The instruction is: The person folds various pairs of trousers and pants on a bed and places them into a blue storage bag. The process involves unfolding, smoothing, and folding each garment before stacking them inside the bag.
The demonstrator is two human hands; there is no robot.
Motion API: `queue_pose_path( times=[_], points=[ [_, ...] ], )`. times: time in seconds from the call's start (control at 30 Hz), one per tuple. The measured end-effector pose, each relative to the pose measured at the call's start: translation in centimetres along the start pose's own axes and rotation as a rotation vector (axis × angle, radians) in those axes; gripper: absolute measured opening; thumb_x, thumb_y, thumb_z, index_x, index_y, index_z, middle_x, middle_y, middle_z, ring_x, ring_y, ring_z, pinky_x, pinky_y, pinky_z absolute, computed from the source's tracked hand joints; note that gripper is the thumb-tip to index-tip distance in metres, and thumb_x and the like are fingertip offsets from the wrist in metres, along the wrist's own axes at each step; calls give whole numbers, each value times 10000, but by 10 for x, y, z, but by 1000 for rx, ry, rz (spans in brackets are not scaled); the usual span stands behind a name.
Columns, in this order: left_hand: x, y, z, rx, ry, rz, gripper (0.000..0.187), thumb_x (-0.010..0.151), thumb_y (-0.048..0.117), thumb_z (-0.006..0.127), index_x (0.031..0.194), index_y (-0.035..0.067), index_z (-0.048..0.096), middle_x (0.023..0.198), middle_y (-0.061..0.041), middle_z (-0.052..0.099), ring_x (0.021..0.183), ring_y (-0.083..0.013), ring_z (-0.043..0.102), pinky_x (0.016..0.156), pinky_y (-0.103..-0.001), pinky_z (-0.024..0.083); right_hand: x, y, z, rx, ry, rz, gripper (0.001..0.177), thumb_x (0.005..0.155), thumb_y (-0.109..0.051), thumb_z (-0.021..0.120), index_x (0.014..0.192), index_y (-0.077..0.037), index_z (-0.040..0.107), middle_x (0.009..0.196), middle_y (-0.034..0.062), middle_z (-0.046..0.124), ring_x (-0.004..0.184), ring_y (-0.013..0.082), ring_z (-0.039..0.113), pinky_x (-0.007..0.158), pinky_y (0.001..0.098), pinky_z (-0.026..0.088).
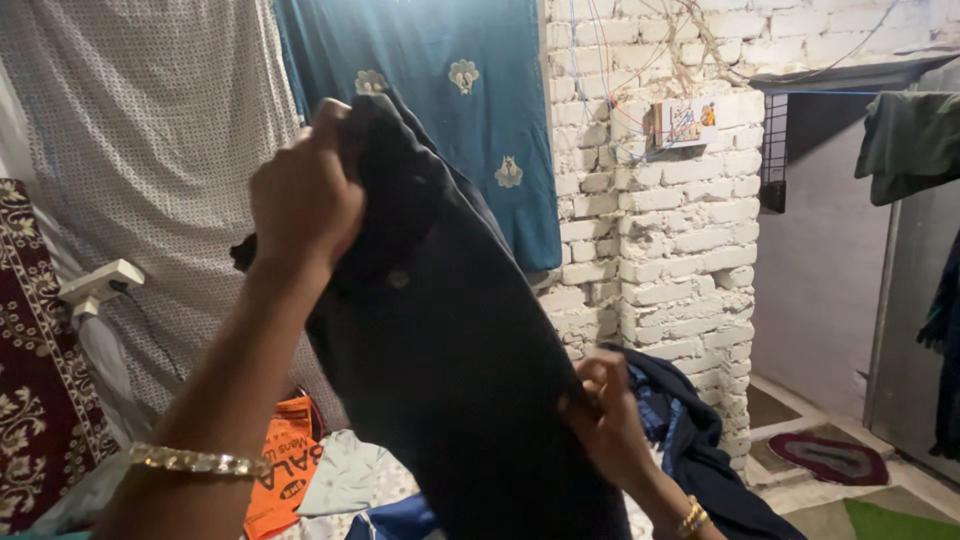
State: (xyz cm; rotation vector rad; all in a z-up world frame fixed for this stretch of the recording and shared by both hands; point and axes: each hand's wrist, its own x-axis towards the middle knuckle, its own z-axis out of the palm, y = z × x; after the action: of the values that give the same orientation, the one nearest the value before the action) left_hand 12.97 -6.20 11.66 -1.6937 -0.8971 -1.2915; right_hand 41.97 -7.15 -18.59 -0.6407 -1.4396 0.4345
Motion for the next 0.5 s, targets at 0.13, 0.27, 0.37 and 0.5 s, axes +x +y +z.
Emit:
queue_pose_path(
  times=[0.13,0.27,0.37,0.5],
  points=[
    [-3,-1,-5,101,-2,31,212,977,115,553,1186,104,586,795,-129,716,703,-356,733,600,-477,564,-47,39,-5,-91,-438,-101,579,854,63,724,1397,-11,535,1276,125,679,1196,218,618,1027,340,487],
    [-13,-11,-13,-1,-278,-70,223,1012,147,527,1190,54,623,768,-169,726,707,-351,753,672,-466,591,-56,110,-48,425,-136,460,668,745,73,742,1367,-42,526,1272,40,666,1132,160,635,936,347,527],
    [-35,-19,-28,-45,-255,-112,226,1013,174,560,1142,29,676,836,-234,739,801,-395,748,761,-485,589,-57,119,-97,787,-196,465,514,1044,-79,728,1405,99,408,1167,206,538,1045,309,525,922,441,467],
    [-58,-12,-43,17,-288,-210,230,966,188,600,1109,33,691,893,-254,744,863,-420,733,798,-503,569,-86,105,-74,143,-533,392,642,902,-141,786,1424,13,447,1256,146,587,1125,247,567,967,390,480]
  ],
)
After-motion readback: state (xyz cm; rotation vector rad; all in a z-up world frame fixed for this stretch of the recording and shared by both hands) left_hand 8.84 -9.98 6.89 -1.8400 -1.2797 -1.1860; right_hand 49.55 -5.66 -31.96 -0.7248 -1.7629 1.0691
